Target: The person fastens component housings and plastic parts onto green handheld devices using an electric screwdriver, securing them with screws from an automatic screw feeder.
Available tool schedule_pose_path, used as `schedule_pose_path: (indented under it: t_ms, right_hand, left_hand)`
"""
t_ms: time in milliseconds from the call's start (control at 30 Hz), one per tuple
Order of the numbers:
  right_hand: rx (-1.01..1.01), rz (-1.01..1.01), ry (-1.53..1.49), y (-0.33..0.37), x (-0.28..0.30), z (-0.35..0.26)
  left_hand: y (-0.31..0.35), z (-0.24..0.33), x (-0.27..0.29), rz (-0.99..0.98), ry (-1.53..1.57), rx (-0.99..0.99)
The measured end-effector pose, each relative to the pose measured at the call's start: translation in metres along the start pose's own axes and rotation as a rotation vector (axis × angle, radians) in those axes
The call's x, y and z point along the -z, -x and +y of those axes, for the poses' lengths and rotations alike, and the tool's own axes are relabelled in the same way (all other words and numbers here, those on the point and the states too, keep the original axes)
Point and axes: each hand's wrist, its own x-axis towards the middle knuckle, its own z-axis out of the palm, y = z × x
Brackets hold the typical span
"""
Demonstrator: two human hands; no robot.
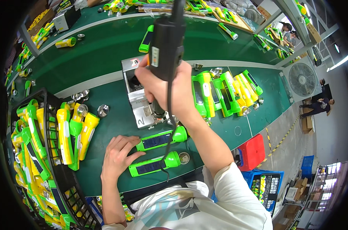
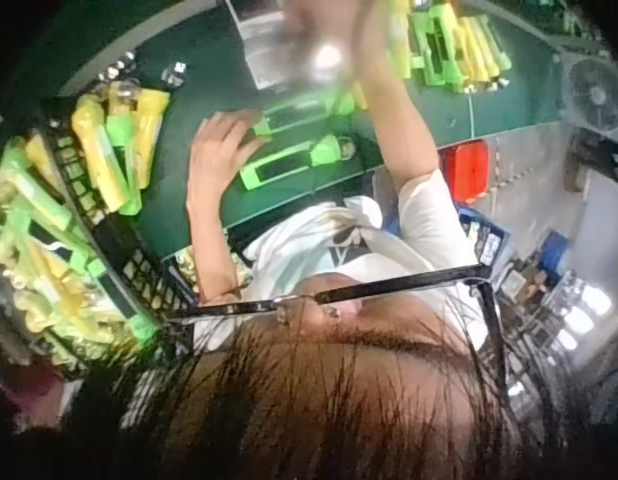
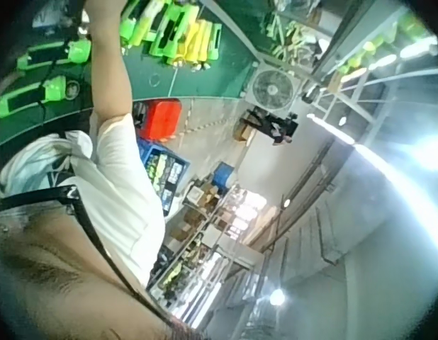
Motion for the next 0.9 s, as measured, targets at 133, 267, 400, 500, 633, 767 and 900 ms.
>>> schedule_pose_path:
  t_ms: [133, 267, 400, 500, 633, 767, 900]
  right_hand:
    - [0.036, 0.032, -0.058, 0.014, 0.006, 0.003]
    - [0.041, -0.019, -0.23, 0.048, -0.003, -0.002]
    - [0.176, -0.136, -0.195, 0.085, -0.017, 0.016]
    - [0.223, -0.225, -0.112, 0.096, -0.025, 0.026]
    - [0.223, -0.222, -0.103, 0.104, -0.032, 0.038]
    - [0.237, -0.212, -0.082, 0.104, -0.033, 0.047]
    - [0.239, -0.185, -0.025, 0.108, -0.031, 0.055]
  left_hand:
    - [0.002, 0.001, 0.003, 0.032, 0.016, 0.008]
    - [0.005, -0.003, 0.005, 0.038, 0.022, -0.021]
    - [0.009, -0.006, 0.002, 0.05, 0.036, -0.052]
    - [0.01, -0.005, 0.003, 0.051, 0.035, -0.041]
    - [0.012, -0.006, 0.006, 0.028, 0.038, -0.039]
    - [0.011, -0.01, 0.007, 0.014, 0.053, -0.038]
    - [0.011, -0.012, 0.005, 0.017, 0.064, -0.038]
